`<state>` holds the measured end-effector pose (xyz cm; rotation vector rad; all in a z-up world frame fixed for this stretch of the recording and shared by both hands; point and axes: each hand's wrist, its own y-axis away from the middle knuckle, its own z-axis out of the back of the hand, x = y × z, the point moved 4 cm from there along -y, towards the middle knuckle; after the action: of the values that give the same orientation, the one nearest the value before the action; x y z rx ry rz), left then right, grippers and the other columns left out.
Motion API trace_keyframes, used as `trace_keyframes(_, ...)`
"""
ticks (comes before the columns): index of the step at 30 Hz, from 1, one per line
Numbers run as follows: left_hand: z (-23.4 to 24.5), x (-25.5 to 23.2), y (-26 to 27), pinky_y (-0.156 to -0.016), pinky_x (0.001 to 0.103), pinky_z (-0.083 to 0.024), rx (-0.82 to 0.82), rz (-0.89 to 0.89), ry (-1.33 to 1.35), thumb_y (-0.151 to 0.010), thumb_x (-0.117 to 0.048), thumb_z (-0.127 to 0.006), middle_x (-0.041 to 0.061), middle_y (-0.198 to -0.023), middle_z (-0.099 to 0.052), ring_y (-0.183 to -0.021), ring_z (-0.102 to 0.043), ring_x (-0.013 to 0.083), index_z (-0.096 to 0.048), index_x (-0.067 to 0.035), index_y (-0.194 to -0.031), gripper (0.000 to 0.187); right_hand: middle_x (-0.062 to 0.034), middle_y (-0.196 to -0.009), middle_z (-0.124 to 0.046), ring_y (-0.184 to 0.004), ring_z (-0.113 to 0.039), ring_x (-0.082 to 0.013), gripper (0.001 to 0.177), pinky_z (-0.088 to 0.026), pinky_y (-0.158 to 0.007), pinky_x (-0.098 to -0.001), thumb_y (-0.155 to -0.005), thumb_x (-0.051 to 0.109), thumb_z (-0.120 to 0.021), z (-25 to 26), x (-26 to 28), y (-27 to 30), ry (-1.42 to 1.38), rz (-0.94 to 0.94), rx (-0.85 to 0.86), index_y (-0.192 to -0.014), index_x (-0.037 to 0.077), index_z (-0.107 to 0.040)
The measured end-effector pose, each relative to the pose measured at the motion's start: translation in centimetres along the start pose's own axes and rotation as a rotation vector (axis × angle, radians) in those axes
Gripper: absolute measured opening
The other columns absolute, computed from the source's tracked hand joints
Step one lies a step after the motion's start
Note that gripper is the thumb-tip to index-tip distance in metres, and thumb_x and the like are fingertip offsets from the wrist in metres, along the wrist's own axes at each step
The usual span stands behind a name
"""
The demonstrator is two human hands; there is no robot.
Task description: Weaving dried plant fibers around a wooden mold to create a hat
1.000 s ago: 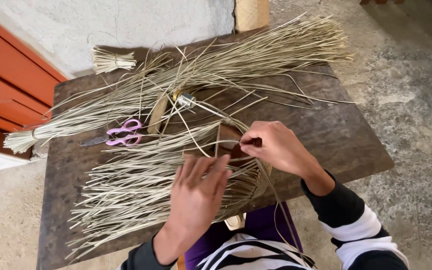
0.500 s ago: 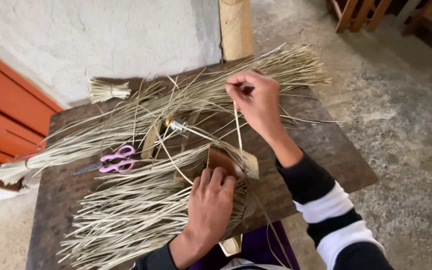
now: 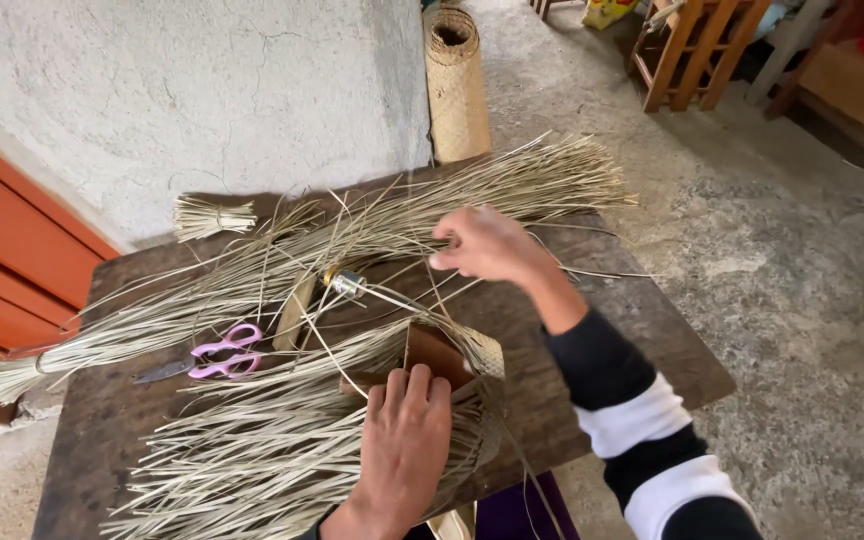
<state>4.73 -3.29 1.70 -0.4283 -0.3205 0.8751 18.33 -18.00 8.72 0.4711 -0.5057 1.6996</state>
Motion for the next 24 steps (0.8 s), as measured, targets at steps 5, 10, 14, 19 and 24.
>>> trace_keyframes(5,-0.8,0.3,-0.3,-0.059,0.033,-0.044,0.114,0.008,-0.085,-0.079,0.0,-0.052,0.003,-0.074,-0.055,-0.067,-0.052,0.0199,-0.057,-0.015,-0.074,0.016,-0.032,-0.14,-0.028,-0.047,-0.049,-0.0088,0.102,-0.041,-0.035,-0.0189,-0.082,-0.007,-0.061,7.4,-2.8,-1.0,-0.259,-0.077,-0.347,-0.142,0.022,0.016)
trace_keyframes(10,-2.3,2.1,0.8,-0.074,0.03,-0.041,0.211,0.009,-0.121,-0.07,-0.009,-0.069,0.002,-0.091,-0.065,-0.08,-0.058,0.0152,-0.056,-0.015,-0.112,0.044,-0.0272,-0.124,-0.048,-0.062,-0.062,-0.0056,0.08,-0.06,-0.058,-0.0145,-0.09,0.006,-0.066,14.0,-4.3,0.1,-0.181,-0.167,-0.63,-0.14,0.01,-0.004)
trace_keyframes(14,-0.9,4.4,1.1,-0.077,0.033,-0.039,0.149,0.088,0.075,-0.071,-0.005,-0.068,0.001,-0.087,-0.068,-0.076,-0.062,0.0156,-0.058,-0.014,-0.104,0.036,0.0021,-0.062,-0.06,-0.048,-0.05,-0.0009,0.027,-0.037,-0.042,-0.0171,-0.098,0.016,-0.061,17.1,-4.9,2.1,-0.12,-0.141,-0.742,-0.071,0.014,-0.058)
trace_keyframes(19,-2.7,7.2,2.5,-0.092,0.042,-0.033,0.255,0.233,0.474,-0.084,-0.018,-0.055,-0.008,-0.079,-0.066,-0.078,-0.061,0.0136,-0.058,-0.02,-0.082,0.005,0.0014,-0.079,-0.062,-0.061,-0.06,-0.0019,0.002,-0.046,-0.047,-0.0127,-0.094,0.011,-0.06,19.4,-7.1,3.3,-0.284,-0.083,-0.75,-0.093,0.011,-0.058)
trace_keyframes(24,-3.8,7.0,3.4,-0.102,0.056,-0.029,0.111,0.197,0.565,-0.09,-0.023,-0.045,-0.005,-0.073,-0.069,-0.071,-0.069,0.0131,-0.055,-0.015,-0.083,0.014,0.0024,-0.082,-0.062,-0.063,-0.06,-0.0002,0.001,-0.047,-0.049,-0.0111,-0.098,0.008,-0.059,20.1,-8.1,6.1,-0.249,-0.056,-0.826,-0.097,0.008,-0.059)
